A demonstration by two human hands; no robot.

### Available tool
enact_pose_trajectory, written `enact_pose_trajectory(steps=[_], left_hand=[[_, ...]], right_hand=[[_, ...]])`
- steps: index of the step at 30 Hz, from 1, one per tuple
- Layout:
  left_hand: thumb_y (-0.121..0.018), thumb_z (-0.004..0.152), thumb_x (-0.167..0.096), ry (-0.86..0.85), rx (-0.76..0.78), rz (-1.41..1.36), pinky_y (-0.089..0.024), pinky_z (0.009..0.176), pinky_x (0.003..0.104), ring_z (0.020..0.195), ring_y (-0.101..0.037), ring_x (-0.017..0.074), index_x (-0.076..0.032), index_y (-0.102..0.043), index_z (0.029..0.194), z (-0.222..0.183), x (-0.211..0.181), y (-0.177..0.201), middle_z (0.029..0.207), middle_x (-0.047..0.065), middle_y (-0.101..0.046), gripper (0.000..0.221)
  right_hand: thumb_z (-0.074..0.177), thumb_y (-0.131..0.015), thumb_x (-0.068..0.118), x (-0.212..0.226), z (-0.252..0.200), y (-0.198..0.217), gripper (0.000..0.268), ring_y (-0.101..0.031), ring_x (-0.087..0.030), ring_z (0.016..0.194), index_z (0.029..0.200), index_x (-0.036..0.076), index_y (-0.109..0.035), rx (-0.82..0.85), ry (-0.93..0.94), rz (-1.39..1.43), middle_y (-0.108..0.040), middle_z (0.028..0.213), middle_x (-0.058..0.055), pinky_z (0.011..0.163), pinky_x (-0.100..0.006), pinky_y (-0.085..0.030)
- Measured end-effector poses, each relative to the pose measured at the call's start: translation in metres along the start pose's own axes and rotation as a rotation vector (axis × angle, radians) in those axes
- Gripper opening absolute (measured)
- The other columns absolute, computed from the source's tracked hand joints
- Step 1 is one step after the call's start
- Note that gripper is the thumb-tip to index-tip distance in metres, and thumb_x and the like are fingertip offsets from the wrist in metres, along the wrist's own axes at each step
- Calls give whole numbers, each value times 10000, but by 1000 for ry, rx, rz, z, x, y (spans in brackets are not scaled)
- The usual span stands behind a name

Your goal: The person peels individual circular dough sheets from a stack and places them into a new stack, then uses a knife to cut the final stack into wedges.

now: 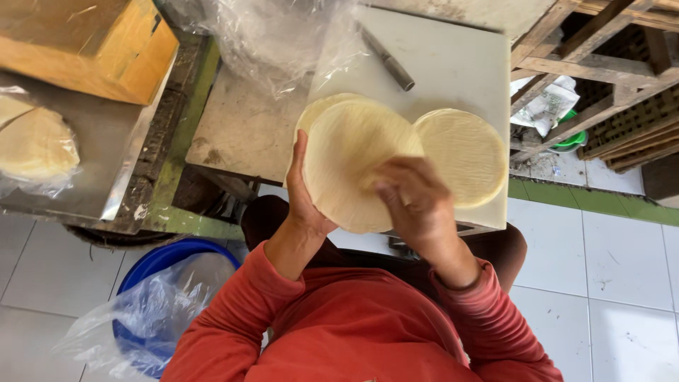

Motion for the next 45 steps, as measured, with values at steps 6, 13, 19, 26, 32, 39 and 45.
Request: enact_pose_trajectory(steps=[6,13,19,26,32,39,45], left_hand=[[-409,1048,-626,-123,-91,116,-531,1048,492,1240,-627,319,-57,-474,1506,-14,-19,6,1404,175,-602,734],[-347,1086,-636,-253,-142,244,-537,1001,389,1162,-637,240,-36,-489,1478,-17,3,47,1300,129,-628,730],[-301,1211,-655,-251,76,312,-524,923,379,1129,-618,239,44,-473,1474,-29,13,68,1247,159,-624,766],[-243,1125,-519,-346,68,550,-412,1217,392,1435,-469,240,-119,-32,1704,-30,11,50,1595,146,-402,735],[-253,1138,-476,-380,211,652,-256,1310,410,1570,-314,241,-74,-84,1703,-39,13,40,1702,122,-298,714],[-286,1191,-440,-549,157,1016,-239,1361,402,1620,-287,218,-4,-309,1641,-39,-3,26,1735,94,-295,627],[-561,1120,-302,-407,27,705,-507,1047,363,1212,-629,205,39,-513,1492,-32,-12,17,1358,171,-644,507]], right_hand=[[894,-838,103,-7,5,-5,290,-700,-228,990,1134,1,-710,-52,-43,85,-673,1226,-160,774,-297,-599],[968,-753,53,13,-3,-46,189,-715,-145,991,1149,14,-716,135,-181,530,-706,1189,-94,838,-271,-601],[963,-754,90,22,0,-68,167,-732,-137,956,1109,15,-719,115,-239,580,-698,1112,-92,834,-253,-617],[992,-742,134,22,5,-75,276,-719,-149,1005,1216,4,-650,59,-365,638,-696,1129,-81,893,-286,-620],[993,-731,136,23,10,-75,368,-668,-154,1083,1308,22,-578,14,-318,677,-612,1219,-87,936,-315,-607],[1028,-702,102,18,13,-63,311,-681,-149,1098,1310,38,-589,-8,-295,745,-680,1189,-88,968,-314,-599],[888,-795,-9,25,24,-40,343,-679,-212,1023,1195,73,-665,-72,92,200,-693,1238,-93,874,-322,-567]])
Point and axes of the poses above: each hand's wrist, its own z-axis towards the middle knuckle, its own y-axis out of the back of the hand, x = y × z, the point moved 2 cm from there along z, towards the middle knuckle
